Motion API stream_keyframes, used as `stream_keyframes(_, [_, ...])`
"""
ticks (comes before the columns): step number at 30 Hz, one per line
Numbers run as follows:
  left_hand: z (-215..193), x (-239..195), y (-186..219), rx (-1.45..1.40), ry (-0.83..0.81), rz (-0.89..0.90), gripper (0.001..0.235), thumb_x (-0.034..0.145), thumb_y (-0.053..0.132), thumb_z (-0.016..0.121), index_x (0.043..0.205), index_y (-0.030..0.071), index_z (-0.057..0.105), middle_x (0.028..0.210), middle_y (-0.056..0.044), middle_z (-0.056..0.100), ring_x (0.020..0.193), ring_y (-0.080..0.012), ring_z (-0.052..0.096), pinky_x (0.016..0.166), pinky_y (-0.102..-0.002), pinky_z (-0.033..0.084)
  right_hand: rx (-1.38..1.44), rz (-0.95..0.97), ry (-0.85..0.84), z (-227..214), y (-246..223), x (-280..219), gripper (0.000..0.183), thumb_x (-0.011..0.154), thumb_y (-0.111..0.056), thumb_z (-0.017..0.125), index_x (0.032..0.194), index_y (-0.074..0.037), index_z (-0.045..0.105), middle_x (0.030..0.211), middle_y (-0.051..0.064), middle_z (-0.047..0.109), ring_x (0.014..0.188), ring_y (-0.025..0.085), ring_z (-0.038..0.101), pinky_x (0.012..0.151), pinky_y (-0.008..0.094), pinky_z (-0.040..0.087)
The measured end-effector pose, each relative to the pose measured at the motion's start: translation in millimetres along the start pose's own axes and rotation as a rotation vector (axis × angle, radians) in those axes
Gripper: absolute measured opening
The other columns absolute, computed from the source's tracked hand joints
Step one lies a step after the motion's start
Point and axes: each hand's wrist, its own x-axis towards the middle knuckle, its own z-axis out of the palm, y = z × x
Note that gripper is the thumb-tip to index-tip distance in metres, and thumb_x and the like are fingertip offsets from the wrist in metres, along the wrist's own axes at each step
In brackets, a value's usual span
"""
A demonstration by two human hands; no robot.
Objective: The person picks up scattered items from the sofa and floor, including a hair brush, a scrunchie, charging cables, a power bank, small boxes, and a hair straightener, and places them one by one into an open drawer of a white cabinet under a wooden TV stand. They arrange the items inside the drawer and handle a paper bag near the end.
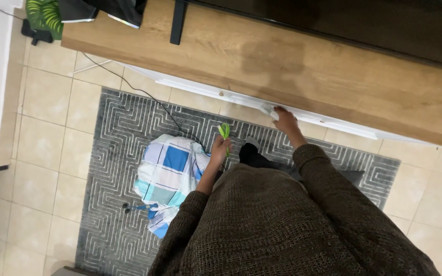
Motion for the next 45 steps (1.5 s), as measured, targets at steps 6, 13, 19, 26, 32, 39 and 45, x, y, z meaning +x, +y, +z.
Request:
stream_keyframes(6, [0.1, 3.7, -1.6, 0.13, -0.024, -0.01, 0.012, 0.101, 0.017, 0.06, 0.105, 0.005, 0.058, 0.077, -0.003, 0.06, 0.065, -0.0128, 0.058, 0.058, -0.029, 0.049, -0.052, 0.027, -0.062, 28.7, -6.2, -49.6, 0.072, 0.086, -0.022, 0.073, 0.153, -0.016, 0.047, 0.157, 0.011, 0.046, 0.119, 0.039, 0.061, 0.106, 0.045, 0.05])
stream_keyframes(13, [-19.5, 1.6, 0.2, 0.309, -0.19, 0.087, 0.019, 0.103, 0.02, 0.061, 0.101, 0.002, 0.055, 0.077, -0.005, 0.063, 0.064, -0.0154, 0.063, 0.059, -0.031, 0.051, -0.141, 0.003, -0.077, 71.4, -29.1, -102.3, 0.078, 0.084, -0.025, 0.076, 0.154, -0.014, 0.042, 0.156, 0.016, 0.041, 0.123, 0.039, 0.058, 0.101, 0.048, 0.05])
stream_keyframes(19, [-49.9, -16.8, 9.4, 0.698, -0.118, 0.309, 0.023, 0.102, 0.017, 0.055, 0.119, 0.002, 0.06, 0.089, -0.016, 0.074, 0.077, -0.0303, 0.072, 0.071, -0.041, 0.055, -0.018, -0.133, -0.055, 87.0, -29.2, -151.0, 0.067, 0.089, -0.025, 0.074, 0.151, -0.017, 0.049, 0.16, 0.015, 0.042, 0.133, 0.037, 0.053, 0.11, 0.047, 0.046])
stream_keyframes(26, [-24.2, 1.3, 41.3, 1.033, -0.168, 0.586, 0.052, 0.099, 0.017, 0.053, 0.147, 0.004, 0.039, 0.132, -0.032, 0.06, 0.1, -0.0519, 0.065, 0.083, -0.058, 0.052, 0.062, -0.123, 0.346, 55.0, -13.9, -160.3, 0.056, 0.098, -0.036, 0.069, 0.147, -0.014, 0.051, 0.152, 0.021, 0.053, 0.143, 0.039, 0.043, 0.118, 0.06, 0.027])
stream_keyframes(32, [3.6, 8.3, 59.9, 1.218, -0.114, 0.329, 0.036, 0.099, 0.019, 0.051, 0.132, 0.006, 0.043, 0.12, -0.03, 0.066, 0.097, -0.0505, 0.066, 0.083, -0.062, 0.05, 0.068, 0.16, 0.067, 24.2, -18.7, -154.0, 0.065, 0.097, -0.045, 0.06, 0.152, -0.014, 0.047, 0.121, 0.019, 0.069, 0.116, 0.038, 0.063, 0.116, 0.066, 0.023])
stream_keyframes(39, [-8.3, 14.6, 61.1, 1.241, -0.065, 0.227, 0.032, 0.099, 0.023, 0.05, 0.124, 0.003, 0.046, 0.105, -0.031, 0.069, 0.096, -0.0503, 0.067, 0.083, -0.061, 0.051, 0.164, 0.14, -0.095, 25.0, -11.2, -158.6, 0.068, 0.097, -0.049, 0.059, 0.152, -0.012, 0.045, 0.105, 0.019, 0.075, 0.08, 0.03, 0.074, 0.077, 0.043, 0.06])
stream_keyframes(45, [-6.1, 15.2, 54.0, 1.289, 0.012, 0.229, 0.031, 0.098, 0.023, 0.049, 0.122, 0.004, 0.048, 0.104, -0.028, 0.07, 0.092, -0.0486, 0.068, 0.078, -0.062, 0.052, 0.236, 0.145, -0.199, 2.9, -23.5, -152.3, 0.067, 0.096, -0.049, 0.06, 0.151, -0.013, 0.048, 0.104, 0.016, 0.076, 0.079, 0.025, 0.075, 0.075, 0.039, 0.059])
